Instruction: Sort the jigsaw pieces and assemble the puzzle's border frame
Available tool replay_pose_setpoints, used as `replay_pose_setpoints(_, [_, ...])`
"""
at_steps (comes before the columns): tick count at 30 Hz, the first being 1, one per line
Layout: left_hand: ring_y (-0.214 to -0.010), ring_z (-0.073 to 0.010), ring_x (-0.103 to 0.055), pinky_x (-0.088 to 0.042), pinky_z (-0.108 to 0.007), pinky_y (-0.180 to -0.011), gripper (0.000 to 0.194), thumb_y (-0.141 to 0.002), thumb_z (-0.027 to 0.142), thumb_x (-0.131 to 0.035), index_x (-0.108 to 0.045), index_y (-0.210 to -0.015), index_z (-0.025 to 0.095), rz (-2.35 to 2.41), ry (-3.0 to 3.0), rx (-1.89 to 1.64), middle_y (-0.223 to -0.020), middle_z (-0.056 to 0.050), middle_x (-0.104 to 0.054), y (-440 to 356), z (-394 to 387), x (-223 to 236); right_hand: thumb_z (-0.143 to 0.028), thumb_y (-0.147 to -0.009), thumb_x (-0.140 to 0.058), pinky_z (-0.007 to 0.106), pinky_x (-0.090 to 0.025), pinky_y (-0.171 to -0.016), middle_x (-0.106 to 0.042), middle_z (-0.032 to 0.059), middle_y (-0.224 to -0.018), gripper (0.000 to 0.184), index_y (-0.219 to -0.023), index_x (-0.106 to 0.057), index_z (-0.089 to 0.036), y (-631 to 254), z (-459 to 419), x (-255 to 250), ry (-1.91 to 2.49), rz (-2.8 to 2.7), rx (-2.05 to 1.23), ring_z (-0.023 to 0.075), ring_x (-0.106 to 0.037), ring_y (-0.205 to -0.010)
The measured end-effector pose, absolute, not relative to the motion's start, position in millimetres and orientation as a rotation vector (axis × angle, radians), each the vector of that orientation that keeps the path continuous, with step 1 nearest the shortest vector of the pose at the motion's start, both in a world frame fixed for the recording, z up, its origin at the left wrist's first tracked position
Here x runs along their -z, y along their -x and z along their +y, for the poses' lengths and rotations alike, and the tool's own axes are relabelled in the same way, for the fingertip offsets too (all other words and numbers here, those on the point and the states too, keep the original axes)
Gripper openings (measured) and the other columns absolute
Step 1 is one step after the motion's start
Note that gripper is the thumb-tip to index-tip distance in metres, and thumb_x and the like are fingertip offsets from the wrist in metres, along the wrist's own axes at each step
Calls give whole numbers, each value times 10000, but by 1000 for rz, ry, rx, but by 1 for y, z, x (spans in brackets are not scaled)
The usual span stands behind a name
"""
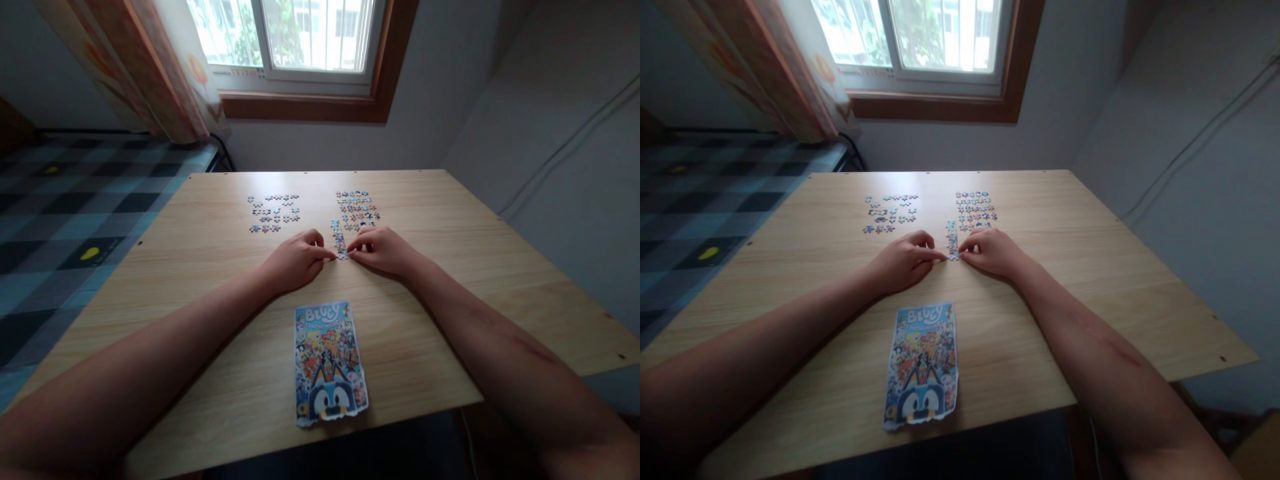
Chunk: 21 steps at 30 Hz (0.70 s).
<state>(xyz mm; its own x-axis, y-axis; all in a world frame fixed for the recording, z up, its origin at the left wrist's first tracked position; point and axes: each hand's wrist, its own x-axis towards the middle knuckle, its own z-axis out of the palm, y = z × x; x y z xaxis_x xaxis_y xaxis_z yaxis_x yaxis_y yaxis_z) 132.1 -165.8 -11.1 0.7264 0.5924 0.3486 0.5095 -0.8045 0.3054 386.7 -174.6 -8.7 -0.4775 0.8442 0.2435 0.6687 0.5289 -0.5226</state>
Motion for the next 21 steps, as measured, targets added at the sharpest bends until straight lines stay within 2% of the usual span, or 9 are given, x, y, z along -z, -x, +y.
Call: replay_pose_setpoints(21, [-850, -159, -598, -519, -343, -835, 320, -942, 227, -503, -804, -1035, 282, 913, -2736, -671, -996, -72, -635, -130, -165, 12, -231, -867, -676, 275, -450, -669, -713, 31, -834, 127, -881, -802, -224, -388, -171, 15, 1160, -2290, -469, 123, -577, -684])
